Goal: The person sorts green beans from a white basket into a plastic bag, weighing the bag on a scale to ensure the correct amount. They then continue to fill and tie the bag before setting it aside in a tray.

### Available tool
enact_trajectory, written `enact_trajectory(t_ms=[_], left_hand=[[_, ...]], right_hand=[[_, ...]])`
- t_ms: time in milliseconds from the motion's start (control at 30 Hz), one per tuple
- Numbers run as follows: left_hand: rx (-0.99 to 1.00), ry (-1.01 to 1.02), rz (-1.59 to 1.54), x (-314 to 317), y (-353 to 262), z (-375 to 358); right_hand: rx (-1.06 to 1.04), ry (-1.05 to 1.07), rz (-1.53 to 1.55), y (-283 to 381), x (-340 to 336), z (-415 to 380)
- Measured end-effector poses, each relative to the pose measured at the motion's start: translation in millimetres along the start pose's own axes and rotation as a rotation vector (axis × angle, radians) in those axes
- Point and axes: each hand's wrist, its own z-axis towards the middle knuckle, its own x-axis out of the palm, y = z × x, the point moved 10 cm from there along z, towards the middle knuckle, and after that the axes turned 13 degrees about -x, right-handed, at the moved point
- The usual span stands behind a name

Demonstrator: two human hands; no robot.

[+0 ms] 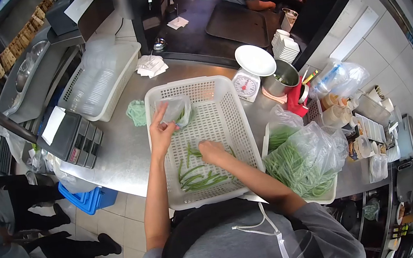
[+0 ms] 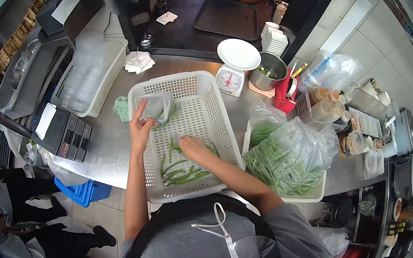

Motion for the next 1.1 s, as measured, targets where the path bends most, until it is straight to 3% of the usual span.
enact_trajectory(t_ms=[133, 233, 333, 400, 467, 533, 600, 667, 700, 767, 833, 900, 1000, 1100], left_hand=[[-0.297, 0.167, -0.196, 11, 19, -3], [-0.184, 0.179, -0.185, 19, -17, -16], [-0.091, 0.191, -0.133, 28, -56, -30], [-0.092, 0.229, -0.102, 36, -70, -40], [-0.072, 0.251, -0.052, 43, -72, -47], [-0.021, 0.225, 0.08, 43, -63, -51], [-0.007, 0.191, 0.144, 47, -67, -63], [-0.037, 0.188, 0.125, 48, -69, -71], [-0.049, 0.179, 0.126, 47, -80, -79], [0.063, 0.169, 0.094, 46, -70, -79], [0.138, 0.096, 0.24, 41, -70, -88], [0.143, 0.006, 0.254, 16, -80, -103], [0.111, -0.06, 0.204, -7, -78, -119], [0.145, -0.142, 0.163, -20, -54, -124]], right_hand=[[-0.077, 0.015, 0.076, -1, -1, 3], [-0.037, 0.138, 0.351, -20, -9, -6], [-0.111, 0.028, 0.81, -24, -48, -26], [-0.259, -0.125, 1.048, -17, -100, -44], [-0.364, -0.385, 1.079, -3, -167, -65], [-0.496, -0.775, 1.061, 13, -224, -87], [-0.553, -0.986, 1.016, 38, -247, -98], [-0.591, -0.895, 0.772, 70, -238, -88], [-0.609, -0.825, 0.486, 97, -236, -88], [-0.645, -0.662, 0.172, 118, -206, -71], [-0.568, -0.523, 0.306, 117, -184, -62], [-0.66, -0.722, 0.286, 141, -211, -95], [-0.597, -0.509, 0.285, 118, -199, -90], [-0.61, 0.042, 0.253, 102, -101, -57]])
